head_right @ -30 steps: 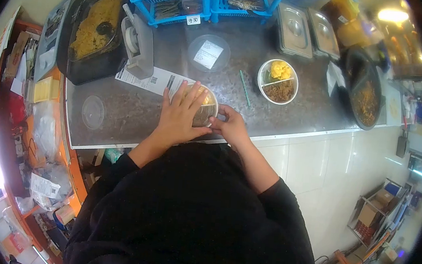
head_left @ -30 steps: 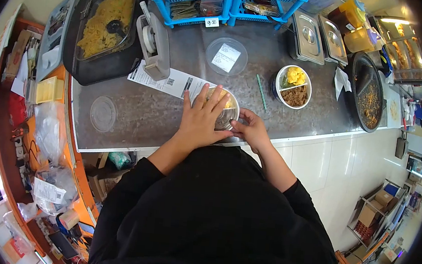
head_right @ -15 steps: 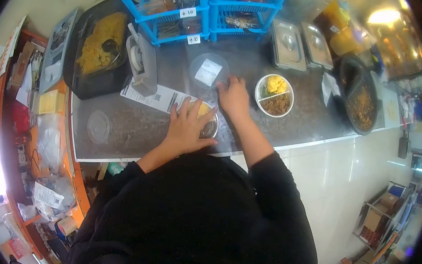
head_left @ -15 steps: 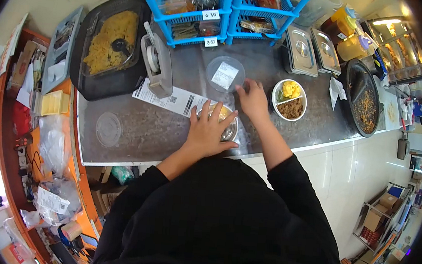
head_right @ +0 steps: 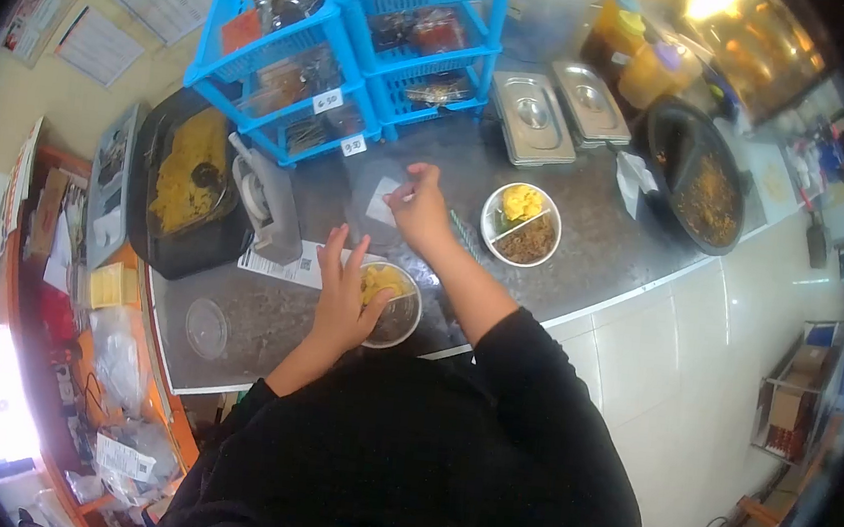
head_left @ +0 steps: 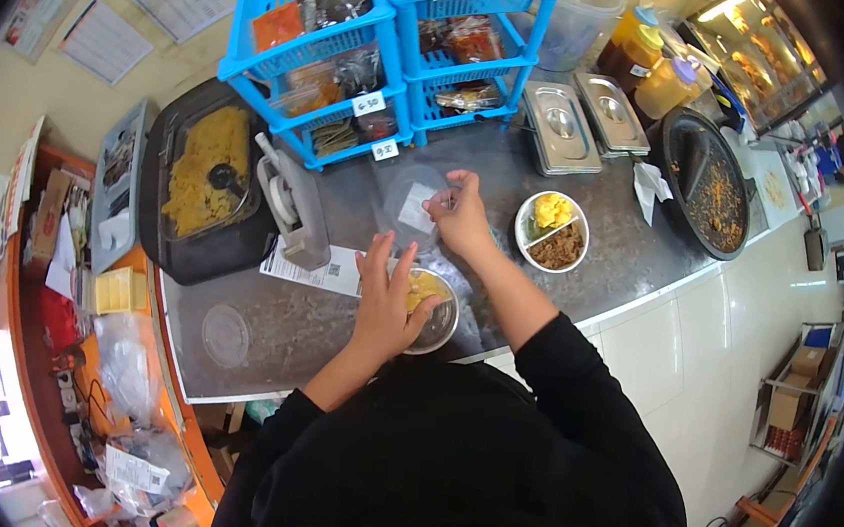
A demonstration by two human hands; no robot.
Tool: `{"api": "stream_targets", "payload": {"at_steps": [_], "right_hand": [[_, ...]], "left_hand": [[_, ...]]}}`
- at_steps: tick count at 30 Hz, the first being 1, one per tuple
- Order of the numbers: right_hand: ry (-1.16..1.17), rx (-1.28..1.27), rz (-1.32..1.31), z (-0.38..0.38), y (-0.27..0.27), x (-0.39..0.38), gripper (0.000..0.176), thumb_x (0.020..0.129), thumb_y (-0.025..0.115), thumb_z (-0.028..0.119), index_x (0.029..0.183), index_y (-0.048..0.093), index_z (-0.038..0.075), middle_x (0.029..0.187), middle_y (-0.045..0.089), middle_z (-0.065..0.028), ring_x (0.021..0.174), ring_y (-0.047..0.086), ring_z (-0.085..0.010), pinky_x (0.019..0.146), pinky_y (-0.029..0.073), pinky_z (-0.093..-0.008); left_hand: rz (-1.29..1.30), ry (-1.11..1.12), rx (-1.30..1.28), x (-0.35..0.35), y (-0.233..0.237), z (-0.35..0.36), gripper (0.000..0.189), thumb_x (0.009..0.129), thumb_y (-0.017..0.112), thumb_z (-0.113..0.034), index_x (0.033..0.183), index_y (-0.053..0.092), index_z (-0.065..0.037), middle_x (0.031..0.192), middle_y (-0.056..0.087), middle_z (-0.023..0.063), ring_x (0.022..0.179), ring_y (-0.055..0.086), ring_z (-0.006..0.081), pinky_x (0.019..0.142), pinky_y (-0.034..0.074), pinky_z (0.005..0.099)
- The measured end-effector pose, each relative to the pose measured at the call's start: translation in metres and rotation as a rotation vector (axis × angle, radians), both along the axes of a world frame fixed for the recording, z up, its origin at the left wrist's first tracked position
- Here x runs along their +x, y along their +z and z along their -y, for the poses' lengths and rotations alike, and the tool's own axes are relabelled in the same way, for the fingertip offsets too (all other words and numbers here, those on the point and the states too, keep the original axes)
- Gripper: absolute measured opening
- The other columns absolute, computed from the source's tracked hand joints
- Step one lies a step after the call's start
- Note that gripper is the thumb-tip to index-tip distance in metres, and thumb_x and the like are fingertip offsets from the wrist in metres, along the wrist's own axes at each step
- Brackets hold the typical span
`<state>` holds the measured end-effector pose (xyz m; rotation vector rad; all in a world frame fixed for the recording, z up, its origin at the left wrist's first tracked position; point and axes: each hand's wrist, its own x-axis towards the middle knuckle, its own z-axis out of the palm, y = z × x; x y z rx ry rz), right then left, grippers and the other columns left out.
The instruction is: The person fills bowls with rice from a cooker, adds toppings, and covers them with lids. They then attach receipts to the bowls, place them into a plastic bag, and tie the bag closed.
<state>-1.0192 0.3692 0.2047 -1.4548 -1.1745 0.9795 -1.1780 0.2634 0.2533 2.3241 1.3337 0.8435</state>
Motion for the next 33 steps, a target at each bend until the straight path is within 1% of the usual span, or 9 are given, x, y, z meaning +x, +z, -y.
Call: {"api": "stream_targets", "payload": {"at_steps": [5, 7, 8, 12, 15, 19, 23, 29, 33], "right_hand": [[-0.092, 0.111, 0.13, 0.035, 0.056, 0.083, 0.048, 0.077, 0.071, 0.003, 0.12, 0.049, 0.002, 0.083, 0.063, -0.0044, 0.073, 0.059, -0.0108, 0.066, 0.047, -0.0232], [-0.152, -0.084, 0.123, 0.049, 0.066, 0.127, 0.046, 0.077, 0.071, 0.002, 0.12, 0.053, 0.002, 0.082, 0.063, -0.005, 0.074, 0.06, -0.0107, 0.066, 0.048, -0.0232], [-0.205, -0.111, 0.164, 0.054, 0.061, 0.146, 0.045, 0.074, 0.073, 0.011, 0.116, 0.059, 0.004, 0.085, 0.068, -0.0105, 0.078, 0.066, -0.0204, 0.073, 0.05, -0.0314], [-0.231, -0.174, 0.271, 0.066, 0.043, 0.185, 0.047, 0.072, 0.075, 0.014, 0.114, 0.059, 0.001, 0.085, 0.068, -0.0113, 0.078, 0.066, -0.0219, 0.07, 0.051, -0.0317], [-0.24, -0.182, 0.295, 0.071, 0.04, 0.193, 0.047, 0.072, 0.075, 0.01, 0.114, 0.059, 0.001, 0.079, 0.064, -0.0067, 0.07, 0.062, -0.0139, 0.062, 0.05, -0.027], [-0.206, -0.113, 0.505, 0.081, 0.021, 0.208, 0.047, 0.075, 0.073, 0.017, 0.115, 0.058, 0.0, 0.107, 0.062, -0.0204, 0.093, 0.064, -0.0257, 0.075, 0.051, -0.0326], [0.003, -0.327, -0.191, 0.091, -0.024, 0.229, 0.054, 0.083, 0.069, 0.019, 0.129, 0.048, -0.001, 0.123, 0.054, -0.0193, 0.095, 0.059, -0.0195, 0.074, 0.051, -0.0311], [0.085, -0.419, -0.503, 0.101, -0.046, 0.231, 0.059, 0.089, 0.062, 0.01, 0.14, 0.034, 0.002, 0.126, 0.049, -0.0135, 0.097, 0.058, -0.019, 0.073, 0.052, -0.0283], [0.06, -0.485, -0.617, 0.098, -0.015, 0.232, 0.058, 0.089, 0.061, 0.008, 0.14, 0.033, 0.004, 0.123, 0.05, -0.0112, 0.094, 0.059, -0.0169, 0.073, 0.055, -0.0293]], "left_hand": [[0.046, -0.07, 0.046, 0.038, 0.006, -0.018, 0.072, 0.082, 0.064, -0.033, 0.139, 0.033, -0.002, 0.144, 0.025, 0.0243, 0.134, 0.025, 0.0455, 0.106, 0.017, 0.0627], [0.044, -0.121, 0.045, 0.067, 0.012, -0.031, 0.072, 0.081, 0.065, -0.032, 0.139, 0.033, -0.002, 0.143, 0.027, 0.0232, 0.134, 0.026, 0.0441, 0.106, 0.018, 0.0629], [0.026, -0.155, 0.032, 0.084, 0.017, -0.036, 0.073, 0.081, 0.066, -0.031, 0.139, 0.033, -0.002, 0.143, 0.028, 0.0227, 0.134, 0.026, 0.0432, 0.106, 0.018, 0.0624], [-0.1, -0.252, 0.029, 0.162, 0.014, -0.051, 0.082, 0.079, 0.068, -0.038, 0.14, 0.03, 0.001, 0.148, 0.025, 0.0203, 0.138, 0.023, 0.0382, 0.108, 0.014, 0.0621], [-0.222, -0.273, 0.025, 0.197, -0.004, -0.061, 0.09, 0.076, 0.068, -0.045, 0.142, 0.028, 0.002, 0.15, 0.022, 0.0202, 0.139, 0.02, 0.0367, 0.11, 0.013, 0.061], [-0.333, -0.262, 0.023, 0.216, -0.019, -0.067, 0.095, 0.074, 0.066, -0.052, 0.142, 0.028, 0.002, 0.151, 0.023, 0.019, 0.14, 0.02, 0.0343, 0.11, 0.011, 0.0606], [-0.368, -0.234, 0.039, 0.224, -0.024, -0.064, 0.097, 0.071, 0.065, -0.059, 0.14, 0.033, 0.002, 0.151, 0.023, 0.0181, 0.142, 0.016, 0.0334, 0.109, 0.007, 0.0637], [-0.446, -0.235, 0.012, 0.229, -0.021, -0.057, 0.096, 0.072, 0.063, -0.06, 0.139, 0.035, 0.001, 0.151, 0.023, 0.0182, 0.141, 0.016, 0.0345, 0.107, 0.01, 0.0651], [-0.408, -0.229, -0.002, 0.229, -0.023, -0.063, 0.095, 0.072, 0.063, -0.06, 0.14, 0.035, 0.0, 0.151, 0.024, 0.0186, 0.141, 0.016, 0.0337, 0.107, 0.013, 0.0633]]}}
